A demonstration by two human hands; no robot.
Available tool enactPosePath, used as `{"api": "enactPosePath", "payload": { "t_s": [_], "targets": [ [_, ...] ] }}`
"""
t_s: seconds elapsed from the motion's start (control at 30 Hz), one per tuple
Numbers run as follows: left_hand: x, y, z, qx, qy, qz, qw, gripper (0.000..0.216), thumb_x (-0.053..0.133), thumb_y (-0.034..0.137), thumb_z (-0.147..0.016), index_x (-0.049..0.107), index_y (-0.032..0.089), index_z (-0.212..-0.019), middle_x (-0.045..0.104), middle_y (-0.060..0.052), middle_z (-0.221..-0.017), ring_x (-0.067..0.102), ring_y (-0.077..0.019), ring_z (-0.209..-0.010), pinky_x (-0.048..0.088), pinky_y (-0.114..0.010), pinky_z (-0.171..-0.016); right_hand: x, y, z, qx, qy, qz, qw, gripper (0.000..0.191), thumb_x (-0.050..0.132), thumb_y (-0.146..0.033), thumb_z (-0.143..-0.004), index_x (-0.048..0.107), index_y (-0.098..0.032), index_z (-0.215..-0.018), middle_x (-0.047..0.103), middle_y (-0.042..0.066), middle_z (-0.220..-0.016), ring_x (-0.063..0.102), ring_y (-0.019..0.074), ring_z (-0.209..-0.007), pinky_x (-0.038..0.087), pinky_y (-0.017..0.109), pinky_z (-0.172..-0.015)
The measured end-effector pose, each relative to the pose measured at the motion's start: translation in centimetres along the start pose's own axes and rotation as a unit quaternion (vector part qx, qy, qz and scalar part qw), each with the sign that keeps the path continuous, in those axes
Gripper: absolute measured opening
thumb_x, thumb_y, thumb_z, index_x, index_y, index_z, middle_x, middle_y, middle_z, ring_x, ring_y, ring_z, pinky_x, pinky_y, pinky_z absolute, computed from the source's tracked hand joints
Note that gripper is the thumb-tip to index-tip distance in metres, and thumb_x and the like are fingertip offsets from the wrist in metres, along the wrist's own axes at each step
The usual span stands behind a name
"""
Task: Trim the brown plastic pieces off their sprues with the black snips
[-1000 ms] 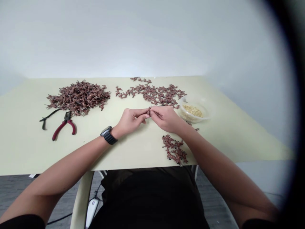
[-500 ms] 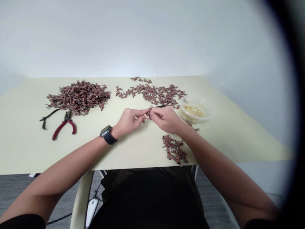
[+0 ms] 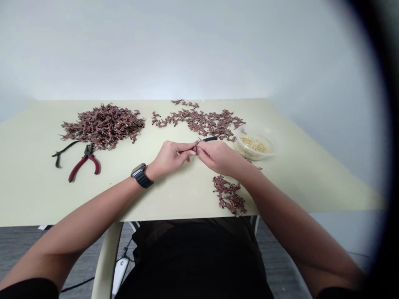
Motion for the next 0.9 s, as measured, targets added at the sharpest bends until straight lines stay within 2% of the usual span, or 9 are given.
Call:
{"api": "enactPosePath", "payload": {
  "t_s": [0.23,0.4,0.47,0.57,0.63,0.7,0.8,0.83,0.9],
  "targets": [
    [0.2,0.3,0.1,0.002,-0.003,-0.009,1.000,0.031,0.073,0.036,-0.097,0.081,0.022,-0.123,0.084,-0.005,-0.089,0.079,-0.0160,-0.068,0.062,-0.024,-0.070,0.3,0.0,-0.1,-0.002,0.008,-0.001,1.000,0.029,0.045,-0.025,-0.103,0.038,-0.023,-0.075,0.045,-0.001,-0.067,0.038,0.0143,-0.061,0.026,0.033,-0.063],
    [-0.6,2.0,0.4,0.125,0.022,-0.136,0.982,0.034,0.064,0.022,-0.100,0.077,0.022,-0.132,0.084,-0.007,-0.101,0.081,-0.0172,-0.083,0.064,-0.027,-0.080,0.3,0.8,-0.2,0.081,0.019,-0.184,0.980,0.031,0.049,-0.026,-0.100,0.047,-0.021,-0.070,0.043,-0.002,-0.062,0.035,0.0127,-0.057,0.025,0.031,-0.057],
    [-0.5,2.7,0.6,0.185,0.004,-0.202,0.962,0.041,0.059,0.015,-0.100,0.073,0.024,-0.138,0.081,-0.008,-0.119,0.080,-0.0179,-0.096,0.064,-0.030,-0.088,1.5,1.6,0.0,0.156,-0.031,-0.333,0.930,0.028,0.050,-0.027,-0.098,0.053,-0.021,-0.071,0.037,-0.004,-0.059,0.028,0.0119,-0.053,0.023,0.029,-0.051],
    [-0.1,3.0,0.7,0.222,-0.032,-0.246,0.943,0.045,0.058,0.011,-0.100,0.070,0.027,-0.140,0.076,-0.009,-0.133,0.079,-0.0183,-0.102,0.063,-0.033,-0.093,3.2,1.7,0.7,0.240,-0.110,-0.519,0.813,0.027,0.053,-0.029,-0.096,0.052,-0.022,-0.070,0.025,-0.007,-0.057,0.014,0.0113,-0.052,0.014,0.028,-0.046],
    [-0.3,3.1,0.6,0.209,-0.012,-0.219,0.953,0.041,0.059,0.013,-0.100,0.073,0.026,-0.137,0.078,-0.009,-0.129,0.080,-0.0182,-0.099,0.063,-0.033,-0.091,3.5,1.7,0.7,0.249,-0.127,-0.559,0.781,0.027,0.053,-0.030,-0.095,0.049,-0.023,-0.069,0.022,-0.008,-0.058,0.012,0.0116,-0.053,0.011,0.028,-0.046],
    [-0.7,2.8,0.4,0.159,0.025,-0.160,0.974,0.034,0.063,0.020,-0.101,0.076,0.024,-0.131,0.082,-0.008,-0.115,0.080,-0.0172,-0.089,0.064,-0.029,-0.085,3.0,1.9,0.5,0.229,-0.106,-0.523,0.814,0.028,0.051,-0.031,-0.096,0.051,-0.023,-0.070,0.024,-0.007,-0.057,0.015,0.0119,-0.052,0.014,0.028,-0.047],
    [-0.6,1.5,0.1,0.051,0.042,-0.060,0.996,0.027,0.070,0.032,-0.099,0.082,0.021,-0.121,0.084,-0.006,-0.096,0.078,-0.0149,-0.071,0.062,-0.025,-0.074,0.6,2.1,-0.2,0.141,0.004,-0.312,0.940,0.030,0.049,-0.029,-0.099,0.052,-0.021,-0.070,0.037,-0.004,-0.060,0.030,0.0127,-0.056,0.024,0.030,-0.054],
    [-0.4,1.2,0.1,0.024,0.039,-0.037,0.998,0.027,0.072,0.036,-0.098,0.083,0.021,-0.118,0.084,-0.006,-0.094,0.077,-0.0146,-0.067,0.062,-0.024,-0.072,-0.2,1.7,-0.3,0.104,0.039,-0.229,0.967,0.030,0.049,-0.027,-0.099,0.050,-0.021,-0.070,0.040,-0.003,-0.061,0.034,0.0129,-0.058,0.026,0.031,-0.057],
    [-0.3,0.7,0.1,-0.009,0.033,-0.011,0.999,0.028,0.073,0.040,-0.097,0.084,0.020,-0.113,0.083,-0.006,-0.093,0.076,-0.0150,-0.065,0.062,-0.025,-0.070,-0.9,0.7,-0.4,0.043,0.065,-0.116,0.990,0.030,0.048,-0.025,-0.101,0.045,-0.021,-0.071,0.042,-0.003,-0.064,0.038,0.0128,-0.061,0.027,0.031,-0.062]
  ]
}}
Point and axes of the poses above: each hand's wrist, its own z-axis away from the middle knuckle, its own x-axis out of the palm, y = z × x, the point moved 8 cm from there along -z, towards the middle knuckle
